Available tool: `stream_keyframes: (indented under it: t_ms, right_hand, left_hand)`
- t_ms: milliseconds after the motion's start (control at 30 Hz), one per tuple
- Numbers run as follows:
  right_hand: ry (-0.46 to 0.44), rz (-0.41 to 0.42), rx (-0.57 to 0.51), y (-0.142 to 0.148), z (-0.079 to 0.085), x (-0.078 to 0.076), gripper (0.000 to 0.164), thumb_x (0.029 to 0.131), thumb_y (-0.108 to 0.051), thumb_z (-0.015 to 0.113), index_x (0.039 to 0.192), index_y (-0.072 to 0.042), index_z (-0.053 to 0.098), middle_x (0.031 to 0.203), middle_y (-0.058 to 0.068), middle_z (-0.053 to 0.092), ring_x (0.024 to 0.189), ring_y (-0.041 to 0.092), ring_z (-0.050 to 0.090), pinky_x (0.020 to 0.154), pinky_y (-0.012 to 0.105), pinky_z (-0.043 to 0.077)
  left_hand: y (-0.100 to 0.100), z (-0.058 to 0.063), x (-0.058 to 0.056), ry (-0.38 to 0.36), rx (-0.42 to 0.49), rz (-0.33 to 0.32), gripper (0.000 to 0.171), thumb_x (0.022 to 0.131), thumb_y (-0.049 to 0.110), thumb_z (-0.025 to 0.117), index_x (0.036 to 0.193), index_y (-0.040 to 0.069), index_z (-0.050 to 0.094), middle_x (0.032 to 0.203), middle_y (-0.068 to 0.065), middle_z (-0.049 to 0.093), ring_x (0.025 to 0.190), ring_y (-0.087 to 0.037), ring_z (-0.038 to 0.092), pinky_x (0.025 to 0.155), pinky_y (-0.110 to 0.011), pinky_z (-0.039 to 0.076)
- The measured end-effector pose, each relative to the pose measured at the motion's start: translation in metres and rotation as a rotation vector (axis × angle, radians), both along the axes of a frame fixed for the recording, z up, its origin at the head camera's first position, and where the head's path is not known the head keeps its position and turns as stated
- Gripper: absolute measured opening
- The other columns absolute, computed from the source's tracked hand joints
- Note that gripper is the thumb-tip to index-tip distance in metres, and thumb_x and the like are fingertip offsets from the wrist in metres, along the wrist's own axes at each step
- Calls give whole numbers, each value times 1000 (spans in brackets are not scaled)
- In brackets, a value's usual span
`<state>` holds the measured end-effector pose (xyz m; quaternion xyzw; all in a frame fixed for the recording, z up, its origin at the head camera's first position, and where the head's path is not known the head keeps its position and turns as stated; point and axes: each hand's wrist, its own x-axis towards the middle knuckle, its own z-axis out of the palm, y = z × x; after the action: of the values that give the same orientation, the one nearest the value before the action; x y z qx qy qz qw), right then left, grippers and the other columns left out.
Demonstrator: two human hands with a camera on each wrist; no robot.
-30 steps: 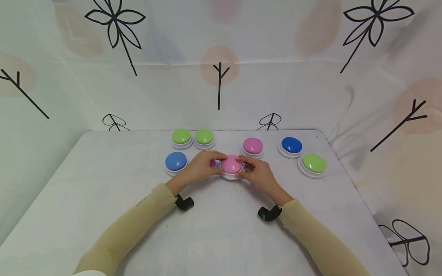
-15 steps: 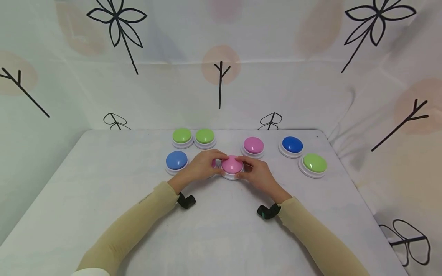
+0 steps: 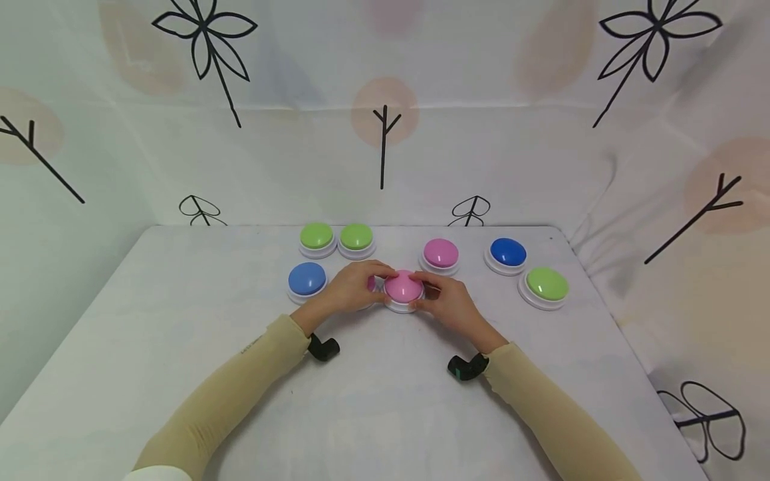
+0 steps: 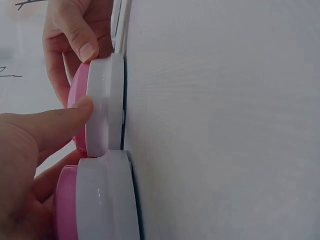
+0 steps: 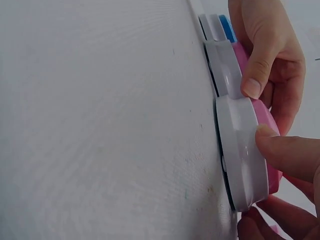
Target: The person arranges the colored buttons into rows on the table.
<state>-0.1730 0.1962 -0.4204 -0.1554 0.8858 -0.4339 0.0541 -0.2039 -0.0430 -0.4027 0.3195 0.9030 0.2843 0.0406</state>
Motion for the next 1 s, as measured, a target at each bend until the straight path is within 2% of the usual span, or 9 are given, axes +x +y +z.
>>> stream_keyframes:
  t_ms: [233,400,667,867,1000]
  right_hand:
    - [8,-5,-16,3,4,-2,51,87,-14,78,136,-8,61,138,14,58,127,33,55,100,44,47]
    - [7,-39,-26,3,9,-4,50,89,-18,77,135,-9,62,137,12,59,126,33,55,101,46,46]
    - [17,-63,-12,1,13,-10,47,91,-19,74,136,-11,62,140,8,57,128,30,54,101,44,47]
    - [18,-66,-42,-5,20,-12,45,93,-18,72,136,-11,62,140,8,58,129,28,54,101,43,47]
    - [15,-77,-59,-10,24,-14,44,93,-18,71,136,-12,62,139,7,59,127,28,55,101,43,47]
  left_hand:
    - [-2,3,-2,-49,29,-5,42,89,18,75,130,15,66,126,-1,66,116,-17,58,98,-31,47]
    - [-5,6,-3,-94,64,30,39,92,19,72,131,20,66,125,-2,64,109,-18,59,90,-29,50]
    - [-11,15,-4,-184,111,104,38,95,25,69,133,22,64,131,-4,63,112,-20,62,93,-32,52]
    - [-22,18,-10,-166,181,110,39,95,22,70,133,14,64,131,-3,63,119,-19,59,96,-34,52]
    - [-34,19,-14,-171,223,146,38,95,24,69,131,16,65,130,-2,64,118,-17,58,99,-37,49]
